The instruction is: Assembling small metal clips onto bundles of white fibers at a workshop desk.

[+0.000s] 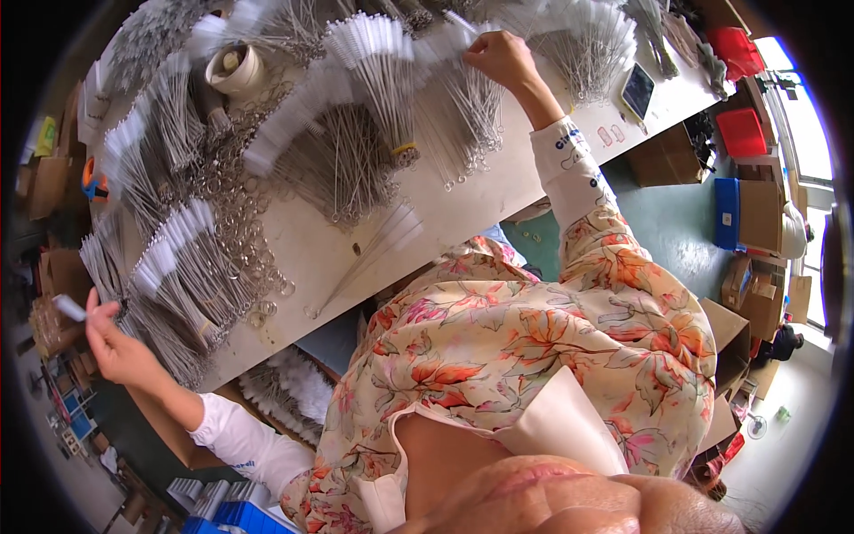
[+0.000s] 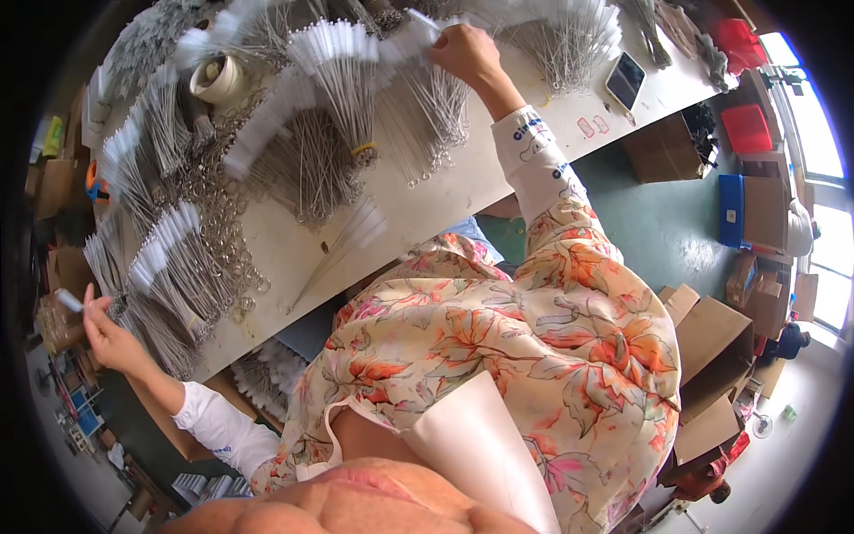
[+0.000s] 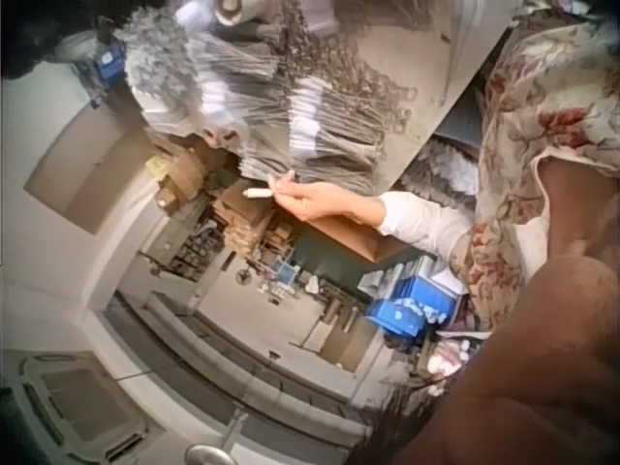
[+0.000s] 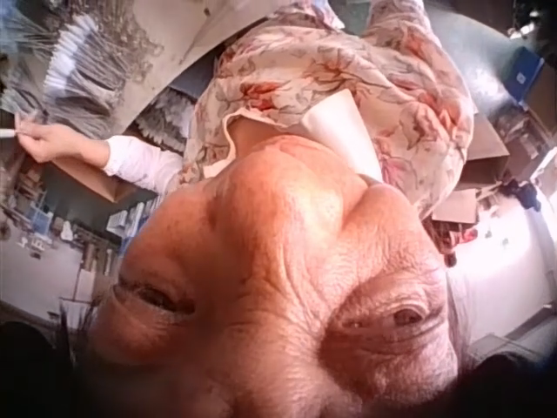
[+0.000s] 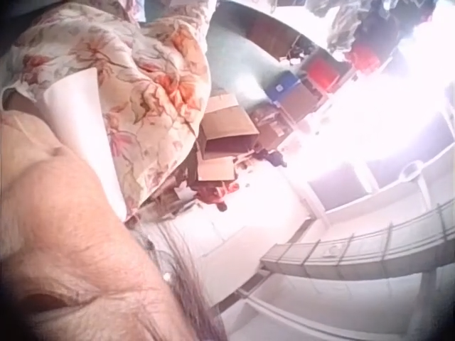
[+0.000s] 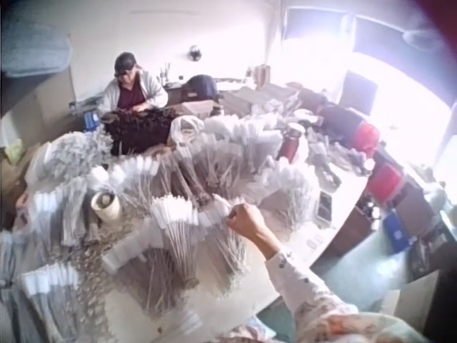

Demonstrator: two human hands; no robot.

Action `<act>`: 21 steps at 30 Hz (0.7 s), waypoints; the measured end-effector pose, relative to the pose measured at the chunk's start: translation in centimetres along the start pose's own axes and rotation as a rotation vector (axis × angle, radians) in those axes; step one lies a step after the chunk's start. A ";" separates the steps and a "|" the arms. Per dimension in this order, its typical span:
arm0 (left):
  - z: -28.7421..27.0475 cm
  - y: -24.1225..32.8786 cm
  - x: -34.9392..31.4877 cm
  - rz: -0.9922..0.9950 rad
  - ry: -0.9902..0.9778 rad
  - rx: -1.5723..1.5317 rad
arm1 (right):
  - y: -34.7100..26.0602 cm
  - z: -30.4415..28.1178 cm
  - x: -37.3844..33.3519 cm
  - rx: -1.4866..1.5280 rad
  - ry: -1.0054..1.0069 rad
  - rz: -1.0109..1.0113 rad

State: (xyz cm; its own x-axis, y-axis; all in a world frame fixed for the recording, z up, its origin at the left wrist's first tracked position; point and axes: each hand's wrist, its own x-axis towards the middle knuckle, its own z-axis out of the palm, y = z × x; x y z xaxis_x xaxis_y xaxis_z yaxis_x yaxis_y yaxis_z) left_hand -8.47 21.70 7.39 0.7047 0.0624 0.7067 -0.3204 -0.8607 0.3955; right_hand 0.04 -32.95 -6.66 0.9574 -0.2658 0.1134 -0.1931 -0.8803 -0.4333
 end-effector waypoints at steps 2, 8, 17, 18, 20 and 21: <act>1.6 0.8 -1.2 -0.025 -0.194 -0.147 | -0.7 0.3 0.4 -0.044 -0.010 0.005; 7.4 6.2 -2.9 -0.172 -0.607 -0.162 | 0.3 -4.4 3.3 0.928 0.515 0.034; 10.4 7.7 -6.2 -0.479 -0.658 -0.758 | 9.8 -3.9 5.8 -0.062 0.265 0.229; 10.8 7.8 -6.3 -0.405 -0.653 -0.786 | 9.8 -4.5 6.0 0.031 0.311 0.144; 10.7 8.7 -5.8 -0.455 -0.661 -0.852 | 10.3 -6.1 5.6 0.381 0.468 0.052; 10.1 9.2 -5.7 -0.522 -0.662 -0.901 | 8.1 -7.5 5.0 0.607 0.433 0.035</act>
State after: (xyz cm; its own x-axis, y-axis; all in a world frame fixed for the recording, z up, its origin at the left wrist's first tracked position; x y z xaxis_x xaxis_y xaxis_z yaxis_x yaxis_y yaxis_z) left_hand -9.06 8.34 1.08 0.9798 -0.1993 0.0138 -0.0419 -0.1377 0.9896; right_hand 1.68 -44.37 -2.86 0.7586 -0.5306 0.3782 0.0508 -0.5305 -0.8462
